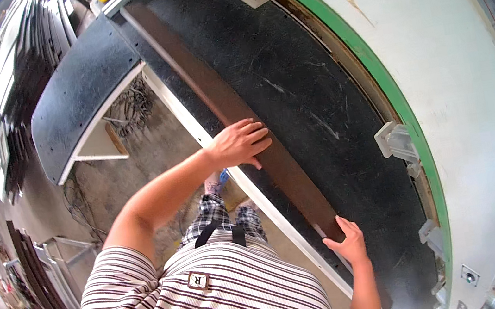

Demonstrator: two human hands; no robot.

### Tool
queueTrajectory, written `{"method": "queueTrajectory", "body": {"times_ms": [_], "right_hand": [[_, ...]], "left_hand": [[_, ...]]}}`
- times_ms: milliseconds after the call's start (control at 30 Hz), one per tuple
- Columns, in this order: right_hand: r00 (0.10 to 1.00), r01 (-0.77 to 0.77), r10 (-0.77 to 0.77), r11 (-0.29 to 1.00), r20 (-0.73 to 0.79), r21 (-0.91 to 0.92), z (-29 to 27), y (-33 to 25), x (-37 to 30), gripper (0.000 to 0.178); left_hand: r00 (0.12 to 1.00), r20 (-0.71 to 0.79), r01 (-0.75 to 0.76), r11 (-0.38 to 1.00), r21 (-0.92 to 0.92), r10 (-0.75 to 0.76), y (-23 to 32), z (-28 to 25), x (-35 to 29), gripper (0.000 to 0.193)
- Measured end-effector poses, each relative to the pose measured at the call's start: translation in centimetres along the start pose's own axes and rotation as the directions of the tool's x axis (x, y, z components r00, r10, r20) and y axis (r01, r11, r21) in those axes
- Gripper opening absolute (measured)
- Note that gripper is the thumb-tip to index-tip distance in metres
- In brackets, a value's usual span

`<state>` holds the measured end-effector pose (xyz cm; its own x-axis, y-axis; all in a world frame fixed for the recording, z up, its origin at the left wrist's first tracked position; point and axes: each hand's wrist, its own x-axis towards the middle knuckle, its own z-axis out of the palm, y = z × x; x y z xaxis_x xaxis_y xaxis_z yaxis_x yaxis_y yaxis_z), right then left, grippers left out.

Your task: The person uses an air gun to clean a machine surface, moves large wood panels between a cart and an edge-banding machine, and operates a touchscreen control panel to process the boards.

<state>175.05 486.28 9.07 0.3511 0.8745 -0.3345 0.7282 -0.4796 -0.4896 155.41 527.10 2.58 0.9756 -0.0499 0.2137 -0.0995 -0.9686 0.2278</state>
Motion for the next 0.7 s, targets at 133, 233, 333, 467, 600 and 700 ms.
{"method": "queueTrajectory", "body": {"times_ms": [133,233,333,467,600,700], "right_hand": [[0.954,-0.282,0.252,0.939,0.164,0.196,-3.1,-0.1,1.7,0.055],[0.951,-0.307,0.307,0.952,0.019,-0.009,-2.7,-0.4,3.2,0.036],[0.939,-0.339,0.342,0.938,-0.042,0.066,-2.7,-0.2,4.5,0.042],[0.911,-0.402,0.387,0.91,0.144,0.102,-3.6,0.3,5.6,0.049],[0.933,-0.351,0.33,0.922,0.144,0.165,-2.0,5.5,5.7,0.057],[0.888,-0.442,0.458,0.824,0.041,0.355,0.0,9.2,5.8,0.073]], "left_hand": [[0.997,0.014,0.081,0.996,-0.024,-0.08,-0.2,-2.3,4.5,0.047],[0.945,-0.274,0.204,0.976,0.072,-0.178,1.0,-0.8,7.4,0.05],[0.923,-0.327,0.166,0.977,-0.133,-0.201,4.9,0.2,7.4,0.047],[0.975,-0.221,-0.051,0.951,-0.304,-0.019,8.0,3.5,1.1,0.037],[0.986,-0.03,0.137,0.91,-0.391,-0.162,6.8,3.0,-2.8,0.052],[0.986,0.07,0.164,0.924,-0.345,-0.149,6.7,2.6,-2.4,0.057]]}}
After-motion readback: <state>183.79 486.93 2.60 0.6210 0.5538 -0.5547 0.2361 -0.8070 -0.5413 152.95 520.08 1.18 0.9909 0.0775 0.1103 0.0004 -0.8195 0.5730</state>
